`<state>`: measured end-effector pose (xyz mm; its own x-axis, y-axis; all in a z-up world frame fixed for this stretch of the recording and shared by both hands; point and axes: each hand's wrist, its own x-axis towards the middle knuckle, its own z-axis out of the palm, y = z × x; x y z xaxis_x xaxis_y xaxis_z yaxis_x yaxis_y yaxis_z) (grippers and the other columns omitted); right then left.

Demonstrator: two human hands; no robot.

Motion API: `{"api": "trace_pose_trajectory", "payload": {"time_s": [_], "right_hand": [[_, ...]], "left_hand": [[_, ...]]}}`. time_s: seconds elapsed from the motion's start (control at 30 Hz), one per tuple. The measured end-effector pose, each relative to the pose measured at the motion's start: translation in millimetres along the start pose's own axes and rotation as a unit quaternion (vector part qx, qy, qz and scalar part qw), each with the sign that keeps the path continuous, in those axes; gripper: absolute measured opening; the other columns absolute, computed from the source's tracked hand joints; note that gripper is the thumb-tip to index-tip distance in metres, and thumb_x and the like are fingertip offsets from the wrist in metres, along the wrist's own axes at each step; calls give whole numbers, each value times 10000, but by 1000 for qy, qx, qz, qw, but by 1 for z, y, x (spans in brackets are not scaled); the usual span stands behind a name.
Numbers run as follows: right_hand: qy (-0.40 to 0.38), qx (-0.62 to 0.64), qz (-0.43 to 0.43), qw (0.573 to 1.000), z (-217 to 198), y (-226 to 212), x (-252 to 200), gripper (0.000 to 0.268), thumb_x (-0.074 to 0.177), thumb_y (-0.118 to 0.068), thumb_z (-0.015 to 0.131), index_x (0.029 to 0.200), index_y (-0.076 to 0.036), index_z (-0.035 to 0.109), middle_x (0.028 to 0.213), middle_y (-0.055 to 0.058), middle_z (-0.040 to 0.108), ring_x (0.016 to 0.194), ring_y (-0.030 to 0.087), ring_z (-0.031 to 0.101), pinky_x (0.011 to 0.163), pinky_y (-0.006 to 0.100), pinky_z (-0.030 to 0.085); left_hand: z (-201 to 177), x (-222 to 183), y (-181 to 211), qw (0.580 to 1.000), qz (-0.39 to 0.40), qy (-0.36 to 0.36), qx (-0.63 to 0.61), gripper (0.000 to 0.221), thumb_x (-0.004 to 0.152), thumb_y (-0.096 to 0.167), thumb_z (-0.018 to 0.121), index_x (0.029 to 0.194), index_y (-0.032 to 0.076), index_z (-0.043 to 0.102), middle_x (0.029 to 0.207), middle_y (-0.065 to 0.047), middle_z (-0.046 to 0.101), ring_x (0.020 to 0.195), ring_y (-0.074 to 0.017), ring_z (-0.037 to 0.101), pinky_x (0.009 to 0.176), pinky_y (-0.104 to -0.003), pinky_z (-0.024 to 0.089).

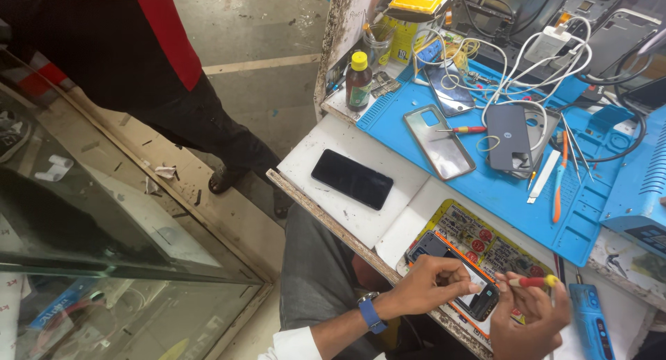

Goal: The person uses a small screwdriver to remove and replace screws from the internal chassis of a mobile phone. They also use a plastic brush to clean the internal components and handle a small electronic part.

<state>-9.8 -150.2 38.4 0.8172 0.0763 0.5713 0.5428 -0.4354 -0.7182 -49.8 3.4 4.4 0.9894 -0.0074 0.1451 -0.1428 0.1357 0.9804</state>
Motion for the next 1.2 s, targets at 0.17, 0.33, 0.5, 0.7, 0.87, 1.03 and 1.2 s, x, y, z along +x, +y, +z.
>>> {"api": "trace_pose_trajectory", "payload": {"time_s": [0.17,0.33,0.5,0.7,0.87,1.03,1.2], "right_hand": [[19,28,86,996,-14,13,-10,751,1103,100,680,1571,-89,124,1136,304,687,1028,319,756,966,367,646],[106,166,147,969,-21,25,-40,883,1000,242,692,1585,-129,145,1099,262,647,1018,307,733,971,368,646],[204,178,168,948,-26,22,-47,905,988,227,748,1557,-157,159,1101,238,691,954,254,719,862,312,627],[173,174,111,963,-26,21,-44,847,1013,112,756,1506,-186,136,1036,289,733,905,279,780,828,301,658],[156,158,102,970,-23,20,-44,862,1012,122,751,1498,-196,113,1026,287,719,906,301,785,852,343,687],[162,128,94,974,-21,25,-46,897,989,120,754,1535,-199,119,961,267,732,869,302,783,807,336,684],[165,129,94,973,-24,27,-48,903,993,120,754,1551,-201,121,958,261,732,868,299,790,804,338,693]], "left_hand": [[7,9,-11,995,-41,0,-94,215,1041,233,707,982,28,679,786,-2,679,669,-34,607,608,-187,469],[16,15,-26,961,-62,19,-269,141,1030,124,719,1085,-5,706,965,-57,723,792,-76,648,744,-231,544],[37,14,-47,890,-125,15,-439,121,962,49,748,1050,-31,722,1002,-95,714,880,-134,659,809,-278,542],[40,14,-30,860,-177,8,-479,123,1005,73,719,1007,-50,712,983,-118,699,866,-171,625,805,-297,525],[43,14,-35,843,-210,18,-494,130,979,84,729,1010,-43,715,987,-119,704,882,-180,646,798,-308,536],[44,11,-42,846,-214,20,-487,144,978,82,736,1033,-50,721,970,-133,718,876,-184,660,798,-307,544],[44,11,-41,872,-196,12,-448,166,969,71,743,1067,-62,722,958,-156,747,833,-176,678,786,-295,563]]}}
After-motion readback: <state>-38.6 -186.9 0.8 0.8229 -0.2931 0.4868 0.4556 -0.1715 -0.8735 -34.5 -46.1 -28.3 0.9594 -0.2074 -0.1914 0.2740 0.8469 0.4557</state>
